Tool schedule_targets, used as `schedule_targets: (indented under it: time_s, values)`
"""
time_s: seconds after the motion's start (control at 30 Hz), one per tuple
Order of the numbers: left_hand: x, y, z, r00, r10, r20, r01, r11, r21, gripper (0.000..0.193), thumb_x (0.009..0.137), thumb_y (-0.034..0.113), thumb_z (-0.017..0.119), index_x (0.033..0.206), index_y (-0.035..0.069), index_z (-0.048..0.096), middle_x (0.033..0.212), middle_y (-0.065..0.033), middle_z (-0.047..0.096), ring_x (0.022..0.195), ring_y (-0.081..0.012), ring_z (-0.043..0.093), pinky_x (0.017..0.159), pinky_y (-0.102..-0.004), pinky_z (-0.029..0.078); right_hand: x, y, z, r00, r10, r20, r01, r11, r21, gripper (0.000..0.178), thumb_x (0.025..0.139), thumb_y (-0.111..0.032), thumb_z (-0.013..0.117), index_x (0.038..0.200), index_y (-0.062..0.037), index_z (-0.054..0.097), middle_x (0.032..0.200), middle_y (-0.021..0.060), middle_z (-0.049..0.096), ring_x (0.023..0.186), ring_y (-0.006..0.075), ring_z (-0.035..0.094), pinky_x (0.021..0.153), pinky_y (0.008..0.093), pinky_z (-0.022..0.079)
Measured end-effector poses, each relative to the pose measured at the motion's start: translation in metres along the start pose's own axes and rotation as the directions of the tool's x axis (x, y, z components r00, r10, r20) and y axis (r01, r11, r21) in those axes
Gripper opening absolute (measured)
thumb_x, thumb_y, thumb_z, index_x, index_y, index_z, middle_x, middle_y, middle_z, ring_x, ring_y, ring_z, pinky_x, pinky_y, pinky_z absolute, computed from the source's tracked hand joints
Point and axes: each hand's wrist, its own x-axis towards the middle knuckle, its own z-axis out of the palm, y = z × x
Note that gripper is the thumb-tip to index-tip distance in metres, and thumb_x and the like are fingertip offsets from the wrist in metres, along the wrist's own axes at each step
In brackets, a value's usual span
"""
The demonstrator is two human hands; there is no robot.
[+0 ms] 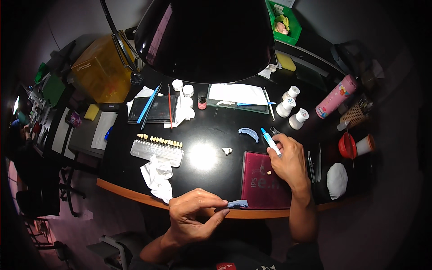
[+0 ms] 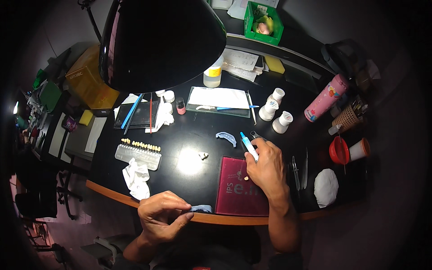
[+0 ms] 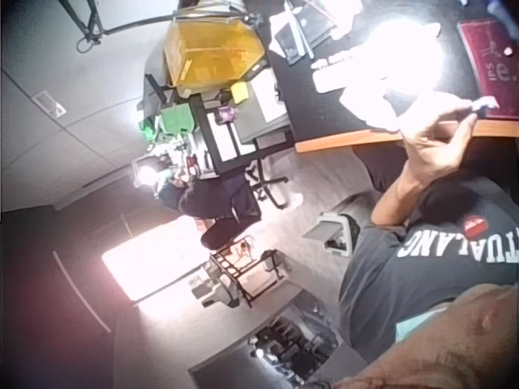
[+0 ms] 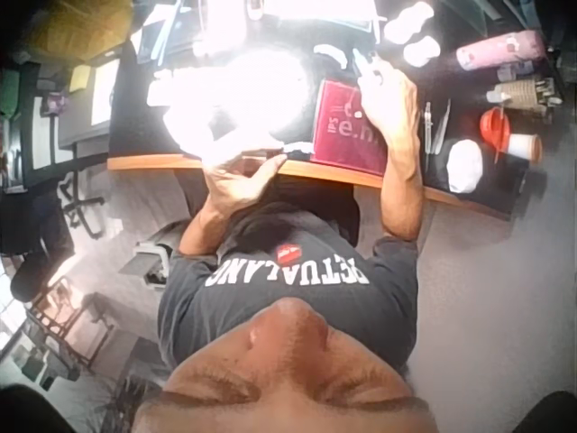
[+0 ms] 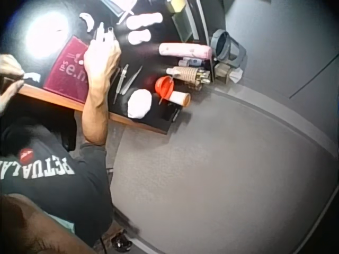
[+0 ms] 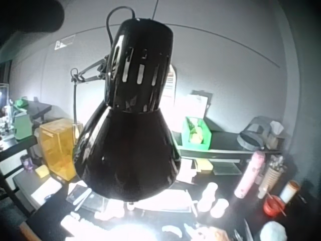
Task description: The person applies a liquid or paste substance to a dental bridge using a thin brush and wipes the bridge with a cloth.
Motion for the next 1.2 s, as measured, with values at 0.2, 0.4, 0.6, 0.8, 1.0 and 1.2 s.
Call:
schedule_targets:
  time_s: [0.2, 0.4, 0.6, 0.8, 1.0, 1.2]
  values:
    - [-0.004, 0.001, -0.002, 0.997, -0.073, -0.004, 0.073, 0.997, 0.026, 0.020, 0.077, -0.010, 0.084, 0.095, -0.004, 0.078, 0.084, -0.0158, 0.076, 0.068, -0.0132, 0.070, 0.056, -0.0227, 0.052, -0.001, 0.001, 0.000, 1.000, 0.002, 0.004, -0.002, 1.000, -0.004, 0.025, 0.085, -0.009, 0.075, 0.107, 0.0026, 0.071, 0.088, 0.0233, 0.069, 0.084, 0.0417, 0.070, 0.077, 0.0506, 0.054]
    - [-0.005, 0.006, -0.002, 0.992, -0.125, -0.025, 0.126, 0.990, 0.057, 0.015, 0.078, -0.007, 0.083, 0.092, -0.004, 0.079, 0.080, -0.0140, 0.076, 0.064, -0.0110, 0.069, 0.057, -0.0200, 0.048, 0.000, 0.005, 0.002, 1.000, 0.003, 0.009, -0.003, 1.000, 0.008, 0.026, 0.085, -0.010, 0.075, 0.108, 0.0023, 0.071, 0.087, 0.0226, 0.069, 0.083, 0.0412, 0.070, 0.077, 0.0501, 0.054]
    - [-0.006, 0.005, -0.004, 0.974, -0.224, -0.027, 0.226, 0.970, 0.085, 0.012, 0.080, -0.003, 0.083, 0.092, -0.004, 0.080, 0.077, -0.0106, 0.075, 0.058, -0.0095, 0.070, 0.048, -0.0204, 0.049, 0.000, -0.002, -0.002, 1.000, 0.019, 0.023, -0.019, 1.000, -0.001, 0.027, 0.086, -0.011, 0.076, 0.109, 0.0019, 0.071, 0.087, 0.0214, 0.069, 0.083, 0.0404, 0.070, 0.078, 0.0496, 0.054]
    - [0.001, 0.013, -0.004, 0.912, -0.409, -0.006, 0.408, 0.908, 0.091, 0.006, 0.083, -0.002, 0.081, 0.088, -0.004, 0.079, 0.072, -0.0088, 0.075, 0.064, -0.0091, 0.070, 0.060, -0.0223, 0.052, -0.001, -0.002, -0.001, 0.998, 0.058, 0.031, -0.058, 0.998, -0.012, 0.028, 0.086, -0.011, 0.076, 0.111, 0.0010, 0.072, 0.086, 0.0201, 0.069, 0.081, 0.0386, 0.070, 0.076, 0.0483, 0.054]
    - [-0.004, -0.004, -0.003, 0.916, -0.402, 0.007, 0.401, 0.913, 0.075, 0.008, 0.084, 0.003, 0.079, 0.089, -0.003, 0.079, 0.070, -0.0061, 0.075, 0.063, -0.0076, 0.071, 0.060, -0.0219, 0.055, 0.000, -0.006, -0.003, 0.997, 0.064, 0.035, -0.063, 0.998, -0.025, 0.028, 0.086, -0.011, 0.076, 0.111, 0.0007, 0.073, 0.085, 0.0194, 0.069, 0.079, 0.0379, 0.070, 0.074, 0.0476, 0.053]
    - [-0.003, -0.011, -0.001, 0.917, -0.399, 0.003, 0.397, 0.912, 0.106, 0.007, 0.084, 0.004, 0.077, 0.085, -0.002, 0.079, 0.067, -0.0034, 0.073, 0.062, -0.0055, 0.067, 0.060, -0.0212, 0.052, -0.001, -0.008, -0.004, 0.997, 0.057, 0.045, -0.056, 0.998, -0.022, 0.027, 0.086, -0.010, 0.077, 0.111, 0.0007, 0.073, 0.083, 0.0179, 0.068, 0.076, 0.0360, 0.069, 0.073, 0.0470, 0.053]
